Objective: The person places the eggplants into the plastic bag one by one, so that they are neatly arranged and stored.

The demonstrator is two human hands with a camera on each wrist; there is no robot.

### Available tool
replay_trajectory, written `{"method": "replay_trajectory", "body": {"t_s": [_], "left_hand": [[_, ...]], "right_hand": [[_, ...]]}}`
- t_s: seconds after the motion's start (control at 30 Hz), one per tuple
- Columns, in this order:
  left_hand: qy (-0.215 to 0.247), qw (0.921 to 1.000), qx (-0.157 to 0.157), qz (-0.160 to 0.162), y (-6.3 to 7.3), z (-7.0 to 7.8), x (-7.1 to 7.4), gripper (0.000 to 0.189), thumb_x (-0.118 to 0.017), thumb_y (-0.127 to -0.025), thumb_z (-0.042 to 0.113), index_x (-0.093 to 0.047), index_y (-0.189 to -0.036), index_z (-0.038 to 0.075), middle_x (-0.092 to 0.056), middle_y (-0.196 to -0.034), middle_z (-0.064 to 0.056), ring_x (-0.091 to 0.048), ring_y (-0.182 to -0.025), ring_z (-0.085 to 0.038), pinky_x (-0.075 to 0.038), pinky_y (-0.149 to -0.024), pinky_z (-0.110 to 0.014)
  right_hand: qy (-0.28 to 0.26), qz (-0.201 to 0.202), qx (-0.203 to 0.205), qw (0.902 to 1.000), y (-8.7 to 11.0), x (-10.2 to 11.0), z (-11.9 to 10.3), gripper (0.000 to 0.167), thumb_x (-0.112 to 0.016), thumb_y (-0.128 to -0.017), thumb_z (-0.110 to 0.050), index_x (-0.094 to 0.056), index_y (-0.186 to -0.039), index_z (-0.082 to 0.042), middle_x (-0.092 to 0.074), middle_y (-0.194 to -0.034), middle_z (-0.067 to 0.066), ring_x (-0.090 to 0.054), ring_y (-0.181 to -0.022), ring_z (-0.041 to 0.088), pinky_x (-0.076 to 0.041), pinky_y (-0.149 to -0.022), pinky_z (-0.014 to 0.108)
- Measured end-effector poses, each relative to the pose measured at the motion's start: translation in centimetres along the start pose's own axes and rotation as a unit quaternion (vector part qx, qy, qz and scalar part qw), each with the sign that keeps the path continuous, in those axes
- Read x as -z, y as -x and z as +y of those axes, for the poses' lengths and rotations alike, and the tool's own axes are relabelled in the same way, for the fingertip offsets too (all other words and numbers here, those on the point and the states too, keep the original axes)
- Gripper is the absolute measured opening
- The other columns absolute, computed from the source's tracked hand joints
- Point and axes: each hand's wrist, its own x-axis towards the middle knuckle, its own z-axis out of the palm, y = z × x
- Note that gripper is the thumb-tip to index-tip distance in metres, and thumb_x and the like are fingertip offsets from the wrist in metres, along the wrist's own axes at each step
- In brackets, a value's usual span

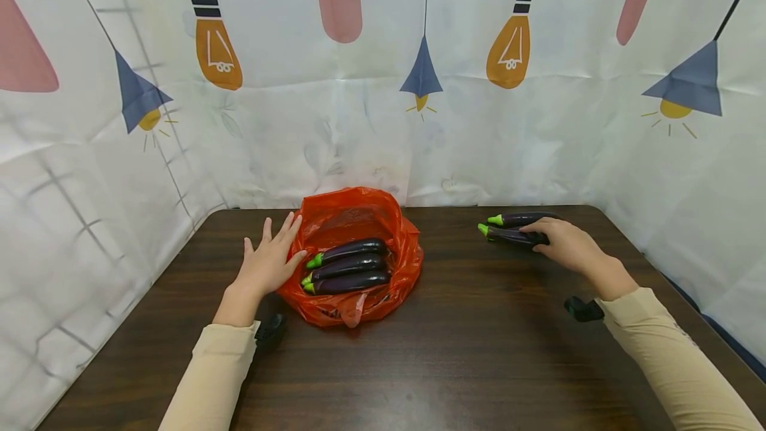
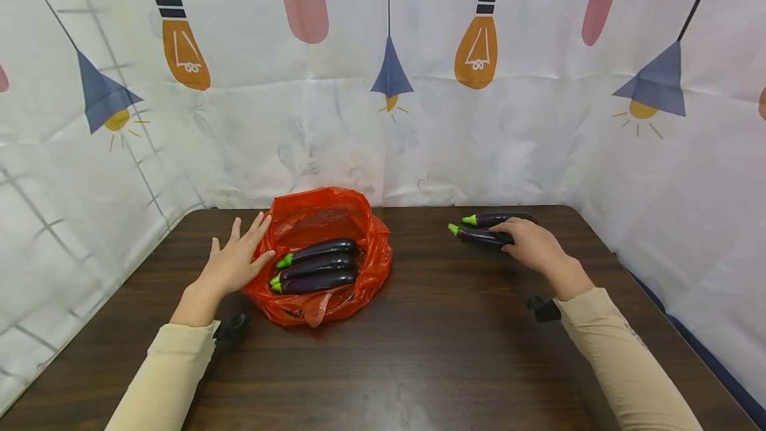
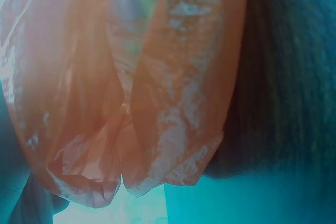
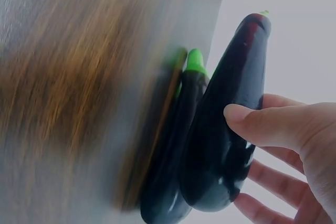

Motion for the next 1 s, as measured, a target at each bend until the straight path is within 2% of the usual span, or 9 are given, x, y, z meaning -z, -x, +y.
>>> {"method": "replay_trajectory", "body": {"t_s": [0.63,1.0], "left_hand": [[-0.002,1.0,0.0,0.0,0.1,0.0,-0.1,0.08,-0.059,-0.104,0.033,-0.013,-0.166,0.011,-0.005,-0.171,-0.013,0.006,-0.152,-0.05,0.006,-0.107,-0.081],[-0.006,1.0,-0.003,0.007,0.0,-0.1,-0.1,0.078,-0.059,-0.104,0.032,-0.015,-0.166,0.012,-0.009,-0.171,-0.014,0.003,-0.152,-0.05,0.003,-0.106,-0.083]], "right_hand": [[-0.001,0.006,0.026,0.9996,-1.1,-0.6,-2.0,0.044,-0.076,-0.091,-0.003,-0.066,-0.134,-0.001,-0.059,-0.134,0.029,-0.059,-0.118,0.048,-0.056,-0.082,0.056],[-0.002,0.011,0.058,0.9983,-2.4,-0.2,-4.0,0.043,-0.075,-0.091,-0.001,-0.067,-0.133,-0.001,-0.063,-0.128,0.024,-0.064,-0.112,0.042,-0.055,-0.084,0.054]]}}
